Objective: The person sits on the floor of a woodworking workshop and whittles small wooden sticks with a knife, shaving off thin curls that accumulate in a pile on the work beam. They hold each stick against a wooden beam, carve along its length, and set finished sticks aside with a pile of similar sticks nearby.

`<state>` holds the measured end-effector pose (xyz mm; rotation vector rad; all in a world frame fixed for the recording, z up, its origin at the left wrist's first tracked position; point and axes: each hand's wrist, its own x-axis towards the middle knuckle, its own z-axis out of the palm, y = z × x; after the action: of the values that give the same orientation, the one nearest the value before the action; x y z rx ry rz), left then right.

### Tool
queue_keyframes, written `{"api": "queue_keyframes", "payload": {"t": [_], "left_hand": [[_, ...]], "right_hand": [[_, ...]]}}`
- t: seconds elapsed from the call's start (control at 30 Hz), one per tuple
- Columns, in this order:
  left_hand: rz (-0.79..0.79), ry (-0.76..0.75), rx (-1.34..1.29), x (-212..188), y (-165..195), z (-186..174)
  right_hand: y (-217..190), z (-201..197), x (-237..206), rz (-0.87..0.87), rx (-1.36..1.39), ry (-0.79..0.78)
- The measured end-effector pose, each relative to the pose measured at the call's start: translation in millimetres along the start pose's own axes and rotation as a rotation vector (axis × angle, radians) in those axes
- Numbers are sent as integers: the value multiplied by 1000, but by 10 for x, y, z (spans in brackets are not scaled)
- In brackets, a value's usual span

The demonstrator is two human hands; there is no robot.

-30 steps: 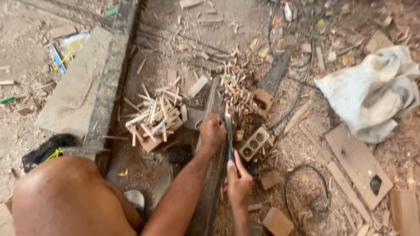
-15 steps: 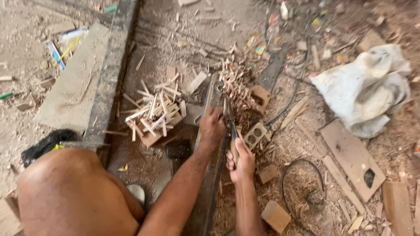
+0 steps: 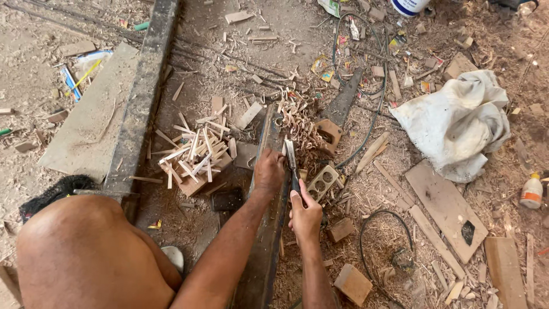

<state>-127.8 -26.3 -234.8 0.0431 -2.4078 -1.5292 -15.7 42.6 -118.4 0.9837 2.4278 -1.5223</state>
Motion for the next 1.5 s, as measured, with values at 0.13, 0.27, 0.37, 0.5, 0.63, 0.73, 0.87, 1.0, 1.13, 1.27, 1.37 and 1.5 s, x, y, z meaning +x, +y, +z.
{"api": "queue_keyframes", "payload": {"t": [0.13, 0.27, 0.37, 0.5, 0.63, 0.73, 0.87, 1.0, 1.13, 1.27, 1.37, 1.5], "left_hand": [[-142, -87, 14, 44, -41, 63], [-133, -90, 81, 37, -91, 103], [-149, -73, 45, 19, -107, 101], [-81, -5, 11, 19, -99, 85], [-118, -30, -4, 25, -77, 62], [-62, 19, 2, 32, -57, 45], [-99, -35, -24, 34, -31, 26], [-73, 23, -47, 28, -15, 12], [-73, 26, -26, 33, -12, 15], [-134, -39, -10, 25, -16, 36], [-193, -123, -20, 33, -26, 53], [-77, -1, -6, 14, -57, 60]], "right_hand": [[198, 14, -246, -50, -67, 17], [351, 48, -381, -40, -61, 45], [330, 57, -337, -38, -37, 30], [218, 67, -251, -43, -60, 49], [149, 94, -212, -9, -26, 16], [139, 106, -169, -142, 39, 36], [143, 113, -85, -111, 12, 33], [130, 120, -42, -38, 15, 16], [78, 133, 9, -50, 7, 13], [58, 145, 9, 4, 93, -9], [57, 159, 29, 18, 59, 6], [40, 127, 125, 40, 71, 2]]}}
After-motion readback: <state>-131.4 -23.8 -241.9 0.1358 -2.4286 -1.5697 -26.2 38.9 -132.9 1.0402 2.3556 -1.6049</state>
